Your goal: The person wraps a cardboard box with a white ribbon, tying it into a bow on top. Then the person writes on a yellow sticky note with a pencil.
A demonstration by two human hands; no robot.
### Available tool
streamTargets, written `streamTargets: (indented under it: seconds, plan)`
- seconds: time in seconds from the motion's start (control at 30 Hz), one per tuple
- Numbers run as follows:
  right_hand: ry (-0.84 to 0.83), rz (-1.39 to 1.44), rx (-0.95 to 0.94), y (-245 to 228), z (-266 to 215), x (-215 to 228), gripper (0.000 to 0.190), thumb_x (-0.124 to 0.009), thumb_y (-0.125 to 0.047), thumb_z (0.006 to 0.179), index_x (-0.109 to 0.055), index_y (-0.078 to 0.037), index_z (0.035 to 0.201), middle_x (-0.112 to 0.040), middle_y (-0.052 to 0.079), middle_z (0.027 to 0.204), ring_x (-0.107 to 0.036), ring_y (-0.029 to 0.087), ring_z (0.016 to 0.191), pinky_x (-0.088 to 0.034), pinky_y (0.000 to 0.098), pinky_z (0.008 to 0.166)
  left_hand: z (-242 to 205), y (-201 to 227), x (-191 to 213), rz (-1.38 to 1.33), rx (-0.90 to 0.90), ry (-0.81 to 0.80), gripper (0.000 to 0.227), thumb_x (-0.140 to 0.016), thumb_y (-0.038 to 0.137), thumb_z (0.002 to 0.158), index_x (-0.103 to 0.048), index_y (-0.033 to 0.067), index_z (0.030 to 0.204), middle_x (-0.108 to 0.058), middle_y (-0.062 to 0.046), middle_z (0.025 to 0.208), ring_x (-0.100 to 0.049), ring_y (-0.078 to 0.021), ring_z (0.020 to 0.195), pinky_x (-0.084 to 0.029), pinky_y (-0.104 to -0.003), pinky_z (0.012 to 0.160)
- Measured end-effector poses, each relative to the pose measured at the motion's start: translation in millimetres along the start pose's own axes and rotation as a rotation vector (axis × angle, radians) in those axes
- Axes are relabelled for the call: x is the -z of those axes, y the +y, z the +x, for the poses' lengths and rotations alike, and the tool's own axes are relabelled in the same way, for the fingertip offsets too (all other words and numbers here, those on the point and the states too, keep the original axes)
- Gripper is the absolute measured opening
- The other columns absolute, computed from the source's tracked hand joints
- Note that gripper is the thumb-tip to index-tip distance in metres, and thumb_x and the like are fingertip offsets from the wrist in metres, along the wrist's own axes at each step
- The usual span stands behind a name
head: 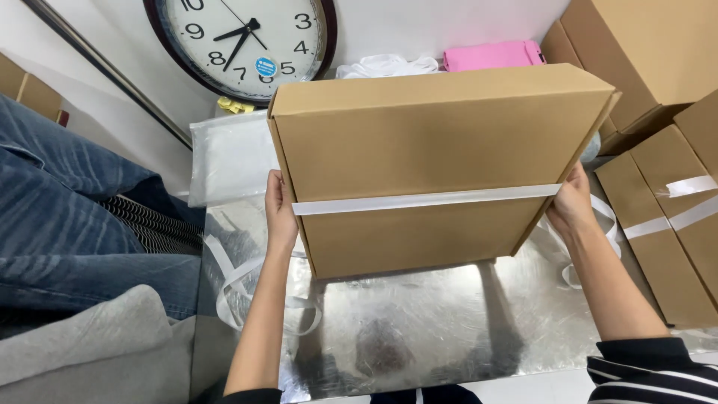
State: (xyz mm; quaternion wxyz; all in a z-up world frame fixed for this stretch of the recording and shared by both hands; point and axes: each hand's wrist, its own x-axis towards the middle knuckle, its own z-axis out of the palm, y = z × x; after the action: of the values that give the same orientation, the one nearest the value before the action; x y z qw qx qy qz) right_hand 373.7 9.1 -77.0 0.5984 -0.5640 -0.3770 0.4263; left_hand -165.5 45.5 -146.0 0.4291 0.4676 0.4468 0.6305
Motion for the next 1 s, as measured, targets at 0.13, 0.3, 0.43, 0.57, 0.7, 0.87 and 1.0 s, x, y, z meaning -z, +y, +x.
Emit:
streamTargets:
  seconds: [0.13, 0.3, 0.43, 0.57, 0.7, 0.87, 1.0]
  plan:
    - [0.002, -0.058, 0.007, -4, 2, -9, 0.027, -0.072, -0.007, 0.102, -0.067, -0.018, 0.126, -0.076, 0.002, 0.108, -0.077, 0.016, 0.088, -0.065, 0.0321, 0.078, 7, -8, 7, 0.062, -0.054, -0.04, 0.031, -0.045, 0.042, 0.12, -0.053, 0.0175, 0.102, -0.061, 0.001, 0.079, -0.058, -0.0059, 0.074, -0.054, -0.025, 0.073]
    - [-0.012, -0.172, 0.025, -16, 14, -12, 0.027, -0.07, -0.005, 0.1, -0.067, -0.015, 0.124, -0.076, 0.003, 0.109, -0.074, 0.017, 0.09, -0.062, 0.0323, 0.079, 6, 29, -10, 0.214, -0.151, -0.037, 0.028, -0.046, 0.036, 0.12, -0.06, 0.0186, 0.137, -0.073, -0.006, 0.098, -0.067, -0.013, 0.088, -0.059, -0.042, 0.088]
    - [-0.027, -0.234, 0.026, -22, 21, -13, 0.027, -0.069, -0.004, 0.099, -0.068, -0.014, 0.123, -0.075, 0.004, 0.11, -0.073, 0.017, 0.091, -0.06, 0.0324, 0.08, 23, -62, 14, 0.365, -0.221, -0.024, 0.025, -0.045, 0.028, 0.118, -0.066, 0.0176, 0.129, -0.073, -0.004, 0.087, -0.072, -0.0183, 0.079, -0.061, -0.044, 0.082]
    - [-0.061, -0.322, 0.023, -18, 1, 1, 0.027, -0.068, -0.002, 0.097, -0.069, -0.012, 0.122, -0.075, 0.005, 0.11, -0.071, 0.017, 0.093, -0.058, 0.0325, 0.081, -13, 4, -12, 0.498, -0.384, 0.011, 0.025, -0.041, 0.023, 0.117, -0.062, 0.0115, 0.12, -0.072, -0.015, 0.085, -0.075, -0.0342, 0.081, -0.06, -0.048, 0.079]
    - [-0.107, -0.405, 0.019, -14, -28, 34, 0.027, -0.066, 0.0, 0.096, -0.069, -0.01, 0.121, -0.075, 0.006, 0.111, -0.069, 0.017, 0.094, -0.055, 0.0327, 0.081, -50, -10, -9, 0.494, -0.568, 0.018, 0.02, -0.051, 0.023, 0.113, -0.065, 0.0107, 0.108, -0.081, -0.014, 0.1, -0.078, -0.0365, 0.094, -0.063, -0.045, 0.081]
    - [-0.15, -0.491, 0.012, -18, -62, 76, 0.028, -0.065, 0.001, 0.094, -0.07, -0.008, 0.12, -0.075, 0.007, 0.111, -0.067, 0.017, 0.096, -0.053, 0.0328, 0.082, -111, 74, -35, 0.489, -0.713, -0.062, 0.027, -0.049, 0.02, 0.117, -0.062, 0.0026, 0.1, -0.077, -0.02, 0.133, -0.074, -0.0396, 0.119, -0.064, -0.047, 0.09]
    - [-0.197, -0.572, 0.015, -16, -95, 110, 0.029, -0.063, 0.003, 0.093, -0.071, -0.006, 0.119, -0.075, 0.007, 0.112, -0.065, 0.017, 0.097, -0.051, 0.033, 0.083, -156, 116, -31, 0.583, -0.829, -0.213, 0.028, -0.047, 0.005, 0.113, -0.056, 0.0029, 0.087, -0.076, -0.022, 0.135, -0.072, -0.0454, 0.124, -0.065, -0.054, 0.092]
